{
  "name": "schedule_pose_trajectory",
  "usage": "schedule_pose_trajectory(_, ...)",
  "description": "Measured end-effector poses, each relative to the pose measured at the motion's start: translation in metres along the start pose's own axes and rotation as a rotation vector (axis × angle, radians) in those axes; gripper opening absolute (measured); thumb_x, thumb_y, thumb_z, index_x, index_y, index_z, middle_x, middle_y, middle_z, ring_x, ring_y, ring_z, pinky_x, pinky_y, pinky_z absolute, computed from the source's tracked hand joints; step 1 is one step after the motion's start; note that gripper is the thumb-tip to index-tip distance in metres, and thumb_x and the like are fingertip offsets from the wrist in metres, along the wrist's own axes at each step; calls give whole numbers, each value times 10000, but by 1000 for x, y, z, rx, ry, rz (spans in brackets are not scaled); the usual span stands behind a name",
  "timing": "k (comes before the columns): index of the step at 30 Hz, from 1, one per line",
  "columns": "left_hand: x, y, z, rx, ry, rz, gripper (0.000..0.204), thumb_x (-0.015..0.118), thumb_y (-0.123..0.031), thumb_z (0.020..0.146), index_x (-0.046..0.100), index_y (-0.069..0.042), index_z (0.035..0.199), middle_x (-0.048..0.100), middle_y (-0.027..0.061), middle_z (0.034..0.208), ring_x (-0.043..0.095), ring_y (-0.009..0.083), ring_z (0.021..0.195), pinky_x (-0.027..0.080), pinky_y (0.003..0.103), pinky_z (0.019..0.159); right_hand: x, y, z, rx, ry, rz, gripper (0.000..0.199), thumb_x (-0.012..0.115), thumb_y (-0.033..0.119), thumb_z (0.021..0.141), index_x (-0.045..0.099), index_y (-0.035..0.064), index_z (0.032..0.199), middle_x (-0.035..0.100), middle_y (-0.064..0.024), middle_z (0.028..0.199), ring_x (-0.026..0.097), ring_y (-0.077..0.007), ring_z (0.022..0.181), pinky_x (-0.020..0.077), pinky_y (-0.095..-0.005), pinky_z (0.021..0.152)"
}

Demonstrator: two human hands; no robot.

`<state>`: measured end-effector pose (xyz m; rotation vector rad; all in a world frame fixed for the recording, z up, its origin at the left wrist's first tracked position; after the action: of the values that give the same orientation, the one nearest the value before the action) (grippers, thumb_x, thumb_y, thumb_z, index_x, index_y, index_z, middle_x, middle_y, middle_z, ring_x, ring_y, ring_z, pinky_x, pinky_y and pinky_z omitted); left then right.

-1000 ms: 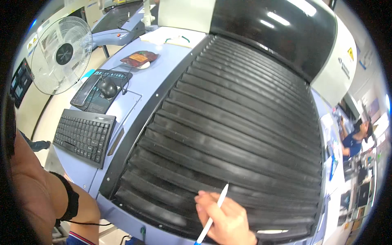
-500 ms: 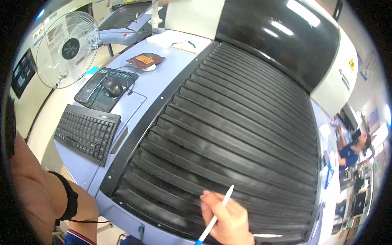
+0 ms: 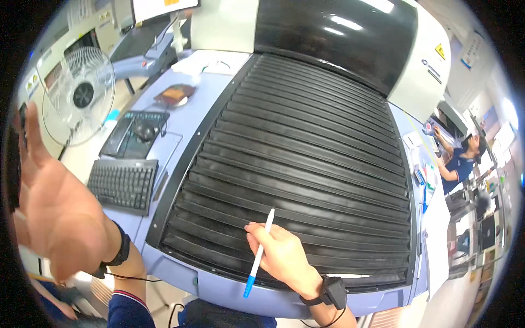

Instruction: Inspecting a panel of small electronic components or circuit boards on an industrial light table.

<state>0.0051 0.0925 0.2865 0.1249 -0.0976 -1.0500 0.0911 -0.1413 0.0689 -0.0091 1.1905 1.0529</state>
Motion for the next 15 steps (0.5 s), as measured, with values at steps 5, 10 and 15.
schedule_pose_trajectory(5, 24, -1, -19, -283, 11, -108, 777, 521, -594, 971, 523, 134, 1242, 645, 268, 1104, 651, 349, 990, 514, 467, 900, -6, 10, -15, -45, -59, 64, 191, 704, 86, 845, 645, 38, 1020, 673, -141, 764, 682, -329, 727, 554, -419, 627)
schedule_pose_trajectory(10, 88, -29, -40, -363, 396, -258, 193, 697, -171, 891, 704, 14, 944, 718, 122, 786, 703, 277, 717, 539, 346, 664, -1, 13, -21, -29, -36, 52, 166, 694, 121, 880, 645, 65, 1028, 679, -123, 759, 675, -317, 687, 552, -414, 583)
schedule_pose_trajectory(15, 129, -18, -119, -561, 742, -260, 168, 741, -59, 796, 744, -16, 959, 732, 96, 822, 699, 252, 712, 540, 339, 658, -32, -8, -7, 17, -185, 70, 183, 660, 88, 832, 626, 54, 1009, 655, -123, 757, 670, -324, 721, 553, -439, 653)
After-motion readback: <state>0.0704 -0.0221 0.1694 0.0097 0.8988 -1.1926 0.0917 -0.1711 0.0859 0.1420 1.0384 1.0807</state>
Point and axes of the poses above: each hand's wrist, its own z-axis towards the middle knuckle, its own x-axis out of the palm, y = z × x, the point moved 10 cm from there along z, towards the middle knuckle
